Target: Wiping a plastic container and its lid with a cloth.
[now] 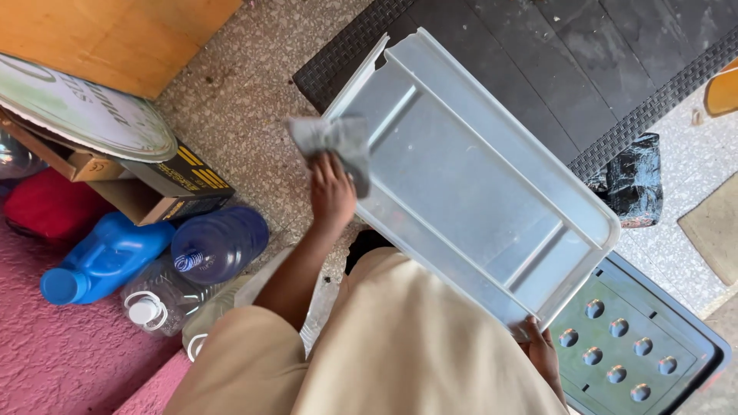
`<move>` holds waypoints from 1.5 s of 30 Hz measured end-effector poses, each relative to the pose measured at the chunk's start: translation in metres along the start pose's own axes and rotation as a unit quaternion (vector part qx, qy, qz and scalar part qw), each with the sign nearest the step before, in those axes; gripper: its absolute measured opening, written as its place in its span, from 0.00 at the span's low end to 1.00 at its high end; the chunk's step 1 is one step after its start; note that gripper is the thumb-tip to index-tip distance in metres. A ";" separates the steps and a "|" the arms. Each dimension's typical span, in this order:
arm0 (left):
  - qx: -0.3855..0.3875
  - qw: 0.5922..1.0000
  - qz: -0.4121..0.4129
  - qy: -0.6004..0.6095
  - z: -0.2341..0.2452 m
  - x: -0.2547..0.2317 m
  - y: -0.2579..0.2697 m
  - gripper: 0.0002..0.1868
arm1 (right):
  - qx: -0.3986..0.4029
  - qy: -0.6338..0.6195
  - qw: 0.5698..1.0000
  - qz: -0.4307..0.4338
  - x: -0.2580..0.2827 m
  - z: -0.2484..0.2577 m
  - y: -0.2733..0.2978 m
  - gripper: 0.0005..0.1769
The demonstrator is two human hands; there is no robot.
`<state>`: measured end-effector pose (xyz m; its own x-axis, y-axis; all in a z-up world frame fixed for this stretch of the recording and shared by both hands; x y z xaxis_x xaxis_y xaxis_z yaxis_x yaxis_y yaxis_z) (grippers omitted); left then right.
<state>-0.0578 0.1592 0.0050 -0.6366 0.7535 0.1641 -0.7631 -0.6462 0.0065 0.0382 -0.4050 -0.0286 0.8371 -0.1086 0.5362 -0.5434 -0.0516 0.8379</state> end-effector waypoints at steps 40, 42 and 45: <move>0.001 0.986 -0.165 0.017 0.004 -0.074 -0.122 0.30 | 0.034 -0.030 0.999 0.031 -0.011 0.019 -0.002 0.21; -0.016 0.986 -0.162 0.032 0.006 -0.098 -0.149 0.30 | 0.034 -0.034 0.998 0.031 -0.007 0.013 0.004 0.21; -0.017 0.988 -0.154 0.020 0.007 -0.128 -0.179 0.31 | 0.039 -0.072 0.996 0.018 -0.009 0.003 0.011 0.22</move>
<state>0.1615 0.1774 -0.0107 -0.3765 0.9187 0.1198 -0.9244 -0.3811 0.0175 0.0247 -0.4072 -0.0243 0.8025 -0.2529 0.5403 -0.5803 -0.1207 0.8054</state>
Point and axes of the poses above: each hand's wrist, its own y-axis away from the middle knuckle, its own z-axis out of the back of the hand, x = y × z, the point moved 3 cm from there along -y, towards the middle knuckle, and after that the axes turned 12 degrees about -y, right-handed, at the moved point
